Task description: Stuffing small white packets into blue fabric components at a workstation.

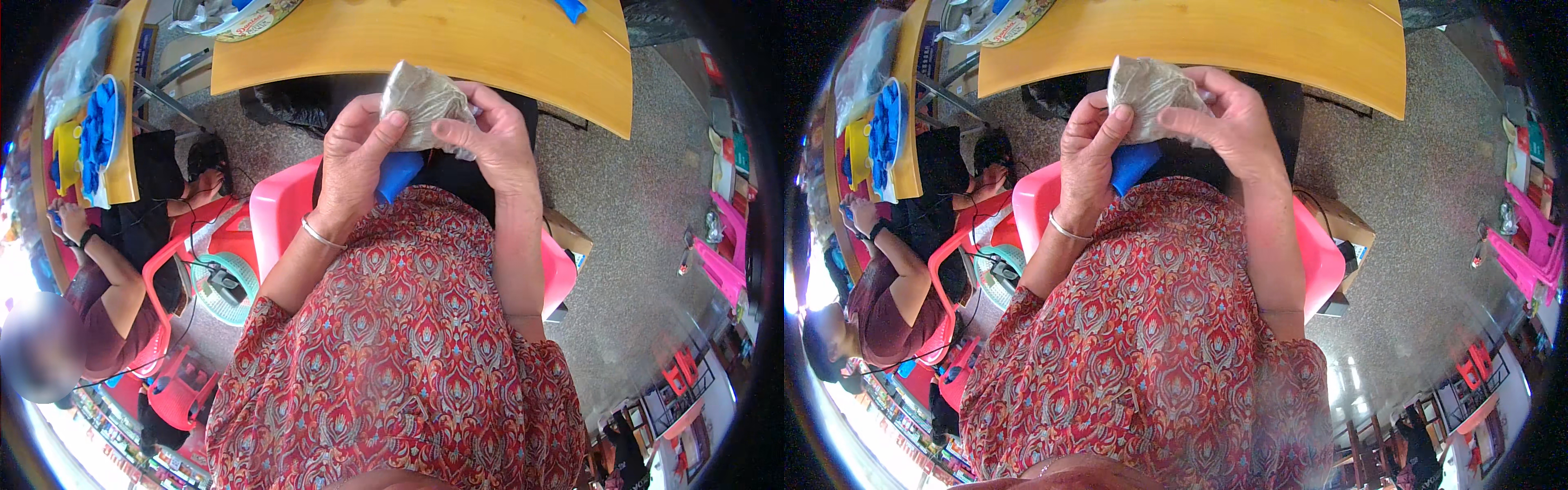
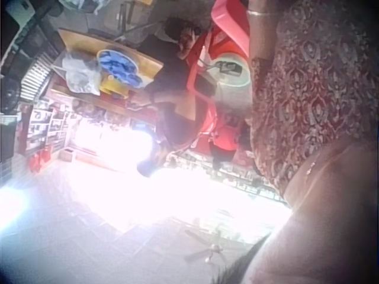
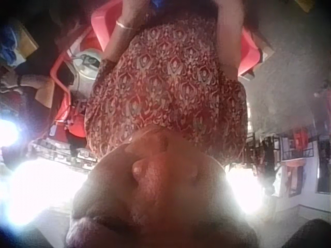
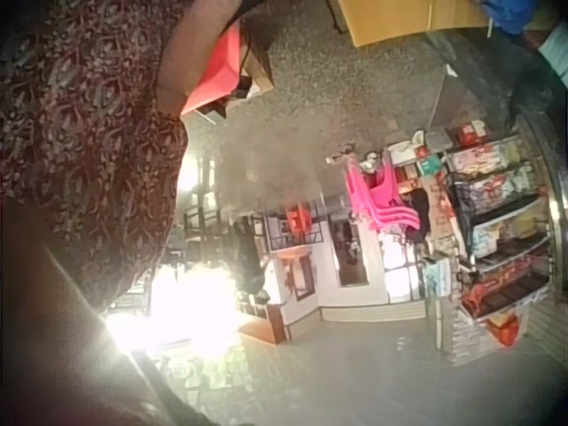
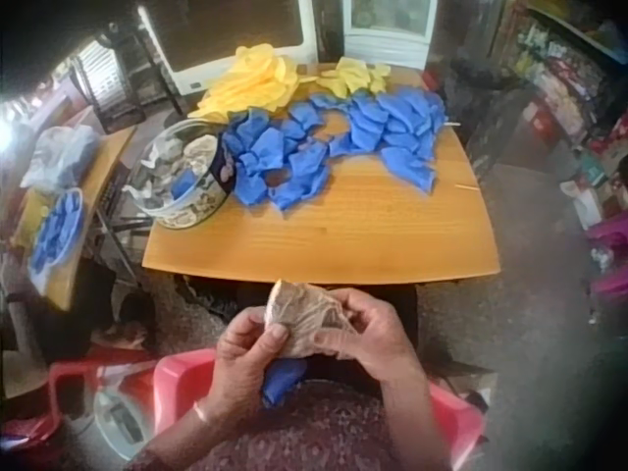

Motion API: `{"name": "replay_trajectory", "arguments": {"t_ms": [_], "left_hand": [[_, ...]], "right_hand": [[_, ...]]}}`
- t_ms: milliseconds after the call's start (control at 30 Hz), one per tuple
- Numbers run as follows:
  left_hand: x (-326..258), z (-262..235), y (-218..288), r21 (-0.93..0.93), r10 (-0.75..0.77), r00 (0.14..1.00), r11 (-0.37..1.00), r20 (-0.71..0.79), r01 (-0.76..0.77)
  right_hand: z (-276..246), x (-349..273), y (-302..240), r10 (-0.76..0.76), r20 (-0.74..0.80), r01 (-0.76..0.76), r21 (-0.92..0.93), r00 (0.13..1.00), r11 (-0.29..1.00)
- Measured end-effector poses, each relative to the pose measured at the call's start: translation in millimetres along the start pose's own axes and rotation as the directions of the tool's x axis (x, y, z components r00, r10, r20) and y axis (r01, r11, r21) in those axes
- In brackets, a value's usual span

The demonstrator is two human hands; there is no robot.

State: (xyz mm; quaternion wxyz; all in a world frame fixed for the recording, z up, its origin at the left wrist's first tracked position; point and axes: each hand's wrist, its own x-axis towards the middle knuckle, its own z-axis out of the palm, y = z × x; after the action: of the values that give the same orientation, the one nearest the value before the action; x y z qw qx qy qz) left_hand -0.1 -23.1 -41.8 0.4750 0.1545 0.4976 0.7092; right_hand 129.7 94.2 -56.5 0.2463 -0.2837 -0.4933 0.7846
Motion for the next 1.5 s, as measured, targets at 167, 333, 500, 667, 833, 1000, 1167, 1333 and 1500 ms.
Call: {"name": "replay_trajectory", "arguments": {"t_ms": [167,333,500,667,833,1000,1167,1333,1500], "left_hand": [[2,-7,2,0.000,0.002,1.000,1.000,-0.006,-0.002],[-1,-4,-4,-0.042,-0.006,1.000,0.999,-0.005,0.006],[-1,-6,-8,-0.067,-0.098,0.995,0.993,0.018,0.099],[-1,-2,2,-0.100,-0.162,0.985,0.981,0.066,0.168],[-3,2,-4,-0.124,-0.136,0.990,0.982,0.043,0.140],[-3,-2,-10,-0.120,-0.007,0.999,0.993,-0.040,0.002],[-2,-4,-6,0.002,0.145,0.988,0.989,-0.060,-0.145],[0,-8,-8,0.125,0.211,0.975,0.972,-0.071,-0.201],[1,-14,-10,0.052,0.189,0.972,0.982,-0.140,-0.183]], "right_hand": [[-6,2,1,-0.013,-0.108,0.017,0.034,0.994,0.999],[-2,4,2,-0.122,-0.267,0.125,-0.009,0.956,0.992],[2,2,-4,-0.260,-0.277,0.233,-0.129,0.925,0.964],[1,-4,-16,-0.195,-0.121,0.172,-0.182,0.973,0.968],[-1,-4,-11,-0.282,-0.217,0.221,-0.268,0.935,0.938],[4,2,3,-0.280,-0.325,0.186,-0.291,0.903,0.939],[-4,1,-8,0.015,-0.103,-0.009,0.058,0.995,0.998],[-1,1,-6,-0.069,-0.116,0.054,-0.131,0.991,0.990],[4,1,5,-0.150,-0.196,0.123,-0.145,0.969,0.982]]}}
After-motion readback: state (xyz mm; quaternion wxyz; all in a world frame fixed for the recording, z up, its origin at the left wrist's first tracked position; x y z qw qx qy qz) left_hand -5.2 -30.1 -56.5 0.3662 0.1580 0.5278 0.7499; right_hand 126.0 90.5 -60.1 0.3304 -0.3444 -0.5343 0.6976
